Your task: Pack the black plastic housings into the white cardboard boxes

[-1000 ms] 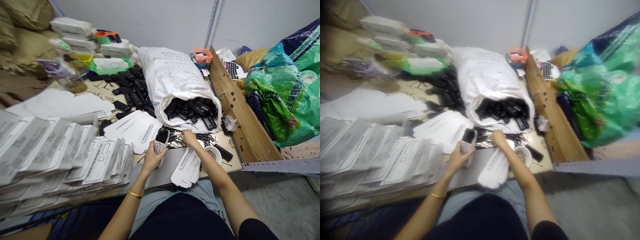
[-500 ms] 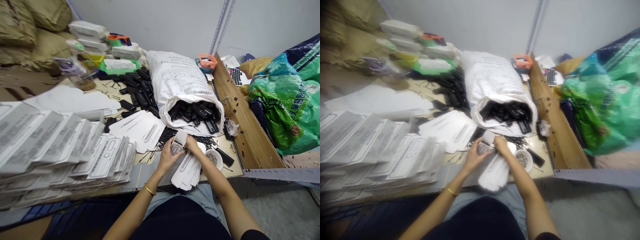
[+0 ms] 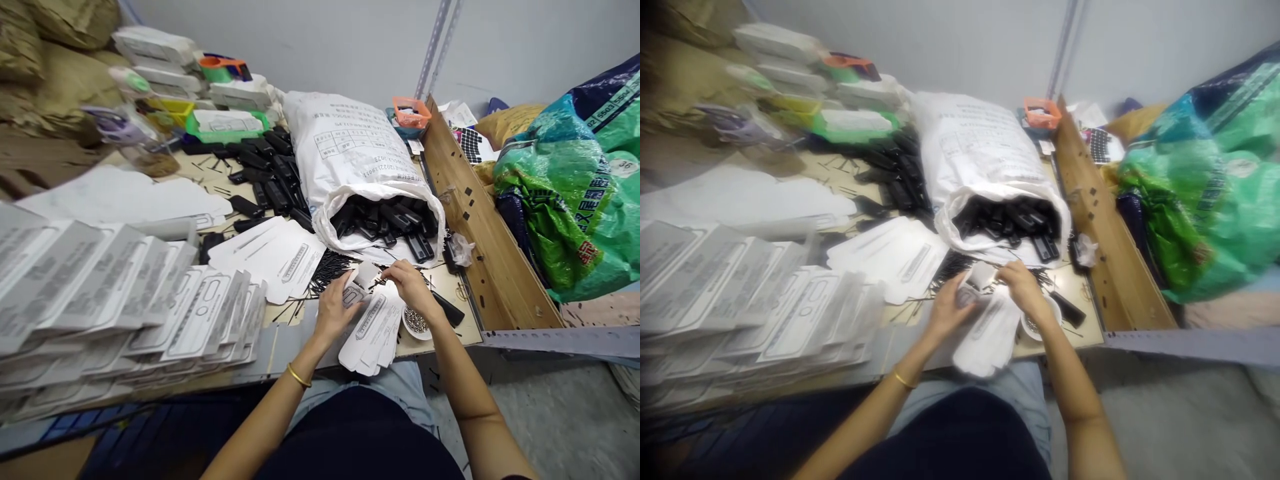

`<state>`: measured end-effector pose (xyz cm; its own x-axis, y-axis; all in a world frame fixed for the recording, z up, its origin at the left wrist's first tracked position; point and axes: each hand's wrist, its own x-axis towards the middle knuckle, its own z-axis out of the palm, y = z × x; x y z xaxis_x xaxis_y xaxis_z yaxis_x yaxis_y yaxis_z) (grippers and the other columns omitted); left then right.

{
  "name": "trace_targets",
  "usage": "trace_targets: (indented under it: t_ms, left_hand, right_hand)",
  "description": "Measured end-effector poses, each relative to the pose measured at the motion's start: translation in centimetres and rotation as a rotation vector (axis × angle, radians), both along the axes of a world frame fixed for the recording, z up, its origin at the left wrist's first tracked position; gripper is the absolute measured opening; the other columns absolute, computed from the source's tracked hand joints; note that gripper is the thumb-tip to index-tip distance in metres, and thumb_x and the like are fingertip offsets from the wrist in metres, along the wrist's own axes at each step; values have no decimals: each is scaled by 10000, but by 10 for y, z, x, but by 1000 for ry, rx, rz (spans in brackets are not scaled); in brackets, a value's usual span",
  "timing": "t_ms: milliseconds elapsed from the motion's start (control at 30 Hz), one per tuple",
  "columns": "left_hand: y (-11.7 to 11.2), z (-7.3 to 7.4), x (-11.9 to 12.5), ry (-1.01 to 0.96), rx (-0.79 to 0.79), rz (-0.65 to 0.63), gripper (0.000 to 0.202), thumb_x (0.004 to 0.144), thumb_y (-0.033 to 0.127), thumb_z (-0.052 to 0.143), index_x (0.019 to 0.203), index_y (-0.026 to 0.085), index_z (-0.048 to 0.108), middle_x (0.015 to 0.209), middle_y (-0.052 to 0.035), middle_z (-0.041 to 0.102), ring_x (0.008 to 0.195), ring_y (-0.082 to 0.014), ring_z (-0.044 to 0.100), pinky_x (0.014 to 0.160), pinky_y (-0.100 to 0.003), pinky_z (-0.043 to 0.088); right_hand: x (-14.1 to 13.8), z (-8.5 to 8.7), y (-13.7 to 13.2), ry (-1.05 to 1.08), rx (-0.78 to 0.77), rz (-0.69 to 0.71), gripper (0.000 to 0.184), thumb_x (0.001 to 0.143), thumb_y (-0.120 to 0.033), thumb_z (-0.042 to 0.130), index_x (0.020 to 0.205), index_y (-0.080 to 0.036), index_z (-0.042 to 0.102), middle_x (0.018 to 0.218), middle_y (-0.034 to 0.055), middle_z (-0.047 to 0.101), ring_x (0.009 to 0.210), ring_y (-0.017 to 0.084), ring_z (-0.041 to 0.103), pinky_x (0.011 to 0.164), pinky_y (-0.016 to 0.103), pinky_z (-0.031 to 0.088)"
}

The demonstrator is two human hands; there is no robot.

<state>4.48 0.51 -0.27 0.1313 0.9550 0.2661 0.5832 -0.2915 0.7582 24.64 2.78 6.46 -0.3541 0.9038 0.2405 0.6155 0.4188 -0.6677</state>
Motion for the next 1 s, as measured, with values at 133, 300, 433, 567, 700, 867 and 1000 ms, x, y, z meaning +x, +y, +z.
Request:
trace_targets:
  t_ms: [133,300,433,567,700,867,1000]
  left_hand:
    - [-1,3,-1,-59,14,-41,692,727,311,695,1340,205,390,1303,-128,523,1208,-282,493,1016,-457,385]
    - [-8,1,5,-193,31,-112,618,782,243,627,1337,245,355,1340,-106,480,1254,-239,459,1042,-429,373]
    - [-15,-5,12,-225,-5,-219,434,766,157,592,1174,234,466,1276,-107,507,1231,-234,466,1043,-442,369]
    - [-19,-4,13,-403,-134,-186,615,768,181,595,1300,219,289,1363,-161,426,1278,-240,432,1047,-450,360]
    - [-20,3,11,-598,-278,-108,759,760,250,642,1353,218,170,1325,-174,467,1206,-235,506,1000,-420,405]
    - [-19,3,11,-487,-215,53,702,711,297,705,1244,230,254,1281,-142,436,1183,-239,497,976,-420,406]
    - [-18,-2,15,-380,-152,-53,528,735,273,664,1153,236,343,1182,-96,494,1124,-224,527,939,-409,431]
  right_hand:
    - [-6,6,-5,-42,7,141,226,881,-158,494,1019,-249,648,938,48,584,910,184,508,814,322,442]
    - [-28,-15,-9,350,-149,-135,325,837,-267,566,1154,-213,519,1038,55,552,870,167,543,780,309,468]
    - [-58,-43,-14,628,-230,-292,185,870,-311,487,1007,-194,529,883,18,576,796,157,551,742,297,460]
    - [-84,-52,-34,642,-26,-353,171,872,-343,492,923,-207,582,953,50,601,927,194,560,842,353,440]
    - [-86,-49,-45,672,13,-245,181,870,-354,508,966,-222,585,1060,72,609,1052,214,544,925,397,417]
    - [-65,-41,-34,903,-222,-345,262,916,-408,417,1071,-213,499,1063,71,582,907,167,588,776,323,496]
    - [-64,-35,-27,737,-227,-256,231,885,-382,486,1016,-201,546,984,50,605,915,163,585,833,314,483]
